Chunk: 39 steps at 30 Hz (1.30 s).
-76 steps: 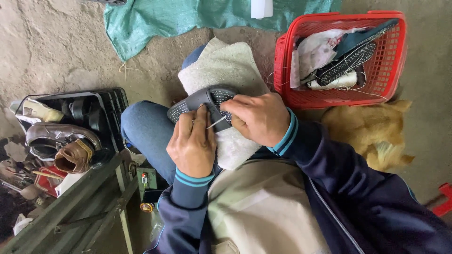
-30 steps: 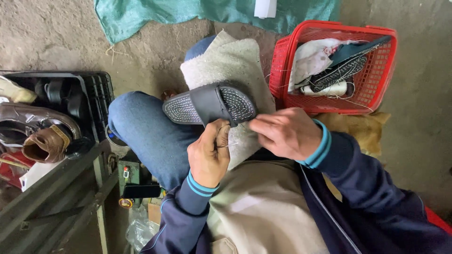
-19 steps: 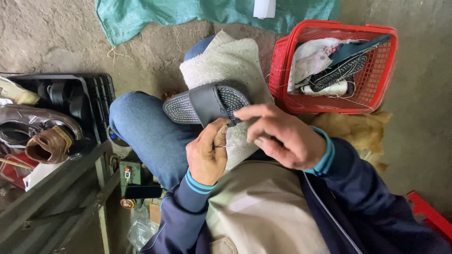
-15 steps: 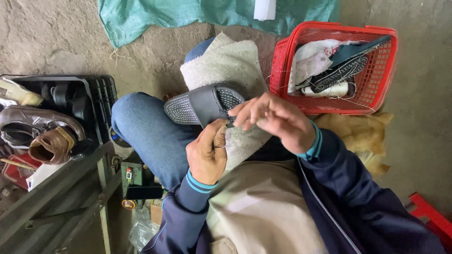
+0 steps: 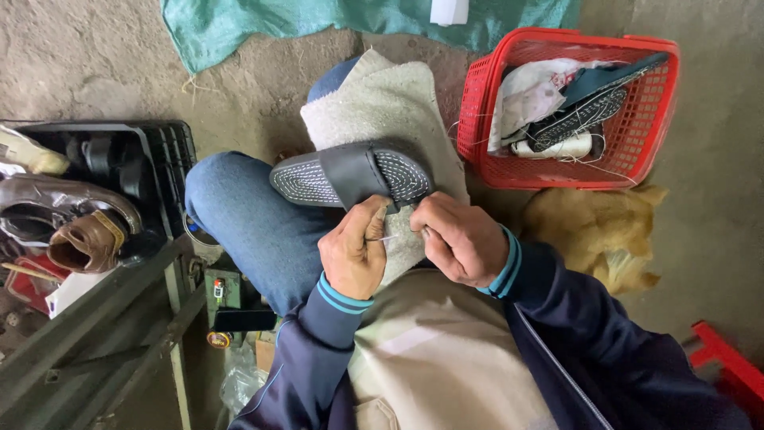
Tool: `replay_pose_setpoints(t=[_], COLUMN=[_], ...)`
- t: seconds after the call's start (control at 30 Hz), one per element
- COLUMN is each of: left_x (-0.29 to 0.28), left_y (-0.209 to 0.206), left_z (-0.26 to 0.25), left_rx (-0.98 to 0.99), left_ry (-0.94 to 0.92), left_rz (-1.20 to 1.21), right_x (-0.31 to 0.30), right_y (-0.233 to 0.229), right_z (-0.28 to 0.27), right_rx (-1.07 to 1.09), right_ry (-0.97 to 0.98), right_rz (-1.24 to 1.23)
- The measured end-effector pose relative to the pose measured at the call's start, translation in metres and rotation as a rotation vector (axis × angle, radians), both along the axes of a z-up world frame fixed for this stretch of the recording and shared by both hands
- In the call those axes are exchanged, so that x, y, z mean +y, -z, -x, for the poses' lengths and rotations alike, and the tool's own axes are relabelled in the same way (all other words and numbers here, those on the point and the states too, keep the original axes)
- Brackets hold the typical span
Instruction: A person is hand-sewing a strap onto a black sandal using a needle and thread.
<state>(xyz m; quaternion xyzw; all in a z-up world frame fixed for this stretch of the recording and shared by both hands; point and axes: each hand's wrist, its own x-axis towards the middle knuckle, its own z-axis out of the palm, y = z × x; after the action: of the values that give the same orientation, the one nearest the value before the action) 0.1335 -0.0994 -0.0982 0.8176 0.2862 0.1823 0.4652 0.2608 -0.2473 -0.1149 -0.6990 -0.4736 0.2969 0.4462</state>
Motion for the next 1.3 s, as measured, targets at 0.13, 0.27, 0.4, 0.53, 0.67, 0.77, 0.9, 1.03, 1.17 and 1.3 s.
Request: replay_pose_setpoints(t=[0.13,0.27,0.4,0.53,0.67,0.77,0.9,1.03,1.17,1.3], left_x=[0.004,0.008,0.016,0.031,0.035,0.031,0.023,0.022,0.022,0.023], left_y=[-0.001,-0.017,-0.046,-0.058,-0.066,-0.075,-0.068,-0.060,-0.054,-0.049], left_z=[0.004,0.012,0.020,0.035,0.050,0.052,0.050,0.044,0.040,0.037], left_rx=[-0.026,-0.031,0.033,0.138,0.213,0.193,0.336,0.319,0.304,0.313], left_ry=[0.009,-0.002,-0.026,-0.044,-0.018,0.110,0.166,0.223,0.176,0.129], left_rz=[0.009,0.142,0.113,-0.179,-0.157,-0.131,-0.174,-0.222,-0.265,-0.244], right_x=[0.006,0.014,0.023,0.028,0.026,0.025,0.032,0.042,0.049,0.051], right_y=[-0.008,-0.029,-0.041,-0.036,-0.038,-0.034,-0.019,-0.018,-0.021,-0.018], right_z=[-0.004,-0.002,0.007,0.016,0.018,0.021,0.026,0.026,0.023,0.022], right_rx=[-0.067,0.100,0.025,-0.023,-0.013,-0.034,-0.109,-0.129,-0.075,-0.115], right_ry=[-0.010,0.087,0.212,0.294,0.311,0.305,0.304,0.325,0.345,0.344], right_rz=[0.009,-0.045,-0.031,-0.030,0.054,0.119,0.105,0.150,0.150,0.145])
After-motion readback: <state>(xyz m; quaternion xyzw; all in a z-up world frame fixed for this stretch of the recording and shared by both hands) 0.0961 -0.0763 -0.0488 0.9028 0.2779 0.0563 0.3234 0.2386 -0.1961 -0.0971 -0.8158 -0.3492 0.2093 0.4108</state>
